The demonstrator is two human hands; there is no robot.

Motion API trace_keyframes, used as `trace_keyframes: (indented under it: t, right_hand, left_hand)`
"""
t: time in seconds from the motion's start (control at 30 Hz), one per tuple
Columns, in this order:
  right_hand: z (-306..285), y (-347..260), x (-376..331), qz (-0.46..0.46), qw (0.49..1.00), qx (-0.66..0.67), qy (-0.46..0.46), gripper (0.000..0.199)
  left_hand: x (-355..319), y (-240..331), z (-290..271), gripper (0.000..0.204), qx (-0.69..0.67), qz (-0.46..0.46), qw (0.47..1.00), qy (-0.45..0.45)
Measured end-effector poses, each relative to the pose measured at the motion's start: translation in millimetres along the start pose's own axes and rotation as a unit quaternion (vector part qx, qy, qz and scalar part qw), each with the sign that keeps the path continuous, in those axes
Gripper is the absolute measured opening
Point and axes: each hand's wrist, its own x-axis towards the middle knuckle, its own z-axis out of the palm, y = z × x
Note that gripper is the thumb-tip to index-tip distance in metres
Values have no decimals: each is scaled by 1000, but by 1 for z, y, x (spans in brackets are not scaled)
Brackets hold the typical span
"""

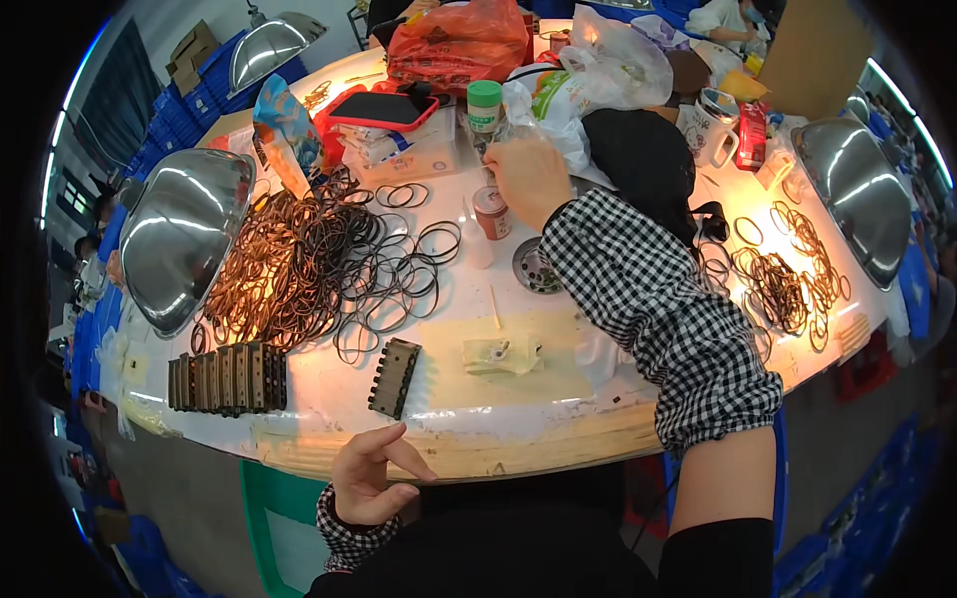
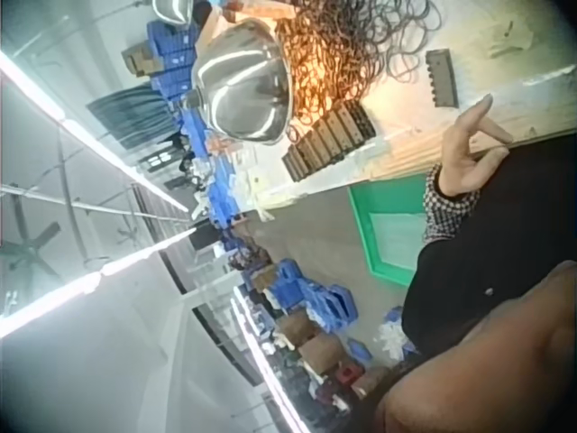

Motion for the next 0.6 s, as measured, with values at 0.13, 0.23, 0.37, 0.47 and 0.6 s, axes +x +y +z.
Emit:
trace_keyframes:
  t: [0.13, 0.23, 0.37, 0.47, 0.6]
  right_hand:
    - [1, 1, -4, -30, 996, -85, -2, 10]
    - [6, 10, 0, -94, 990, -92, 59, 11]
    - [1, 9, 18, 30, 989, -97, -110, 18]
    - [1, 12, 27, 73, 979, -65, -179, 20]
    - [1, 11, 28, 90, 976, -57, -191, 21]
  left_hand:
    - [-5, -4, 1, 66, -20, -2, 1000, 13]
    - [-6, -3, 0, 66, -37, -11, 999, 31]
    - [-6, -3, 1, 66, -57, -12, 997, 56]
    - [-11, -5, 3, 66, -70, -13, 995, 72]
    - [-12, -6, 3, 68, -46, -11, 996, 82]
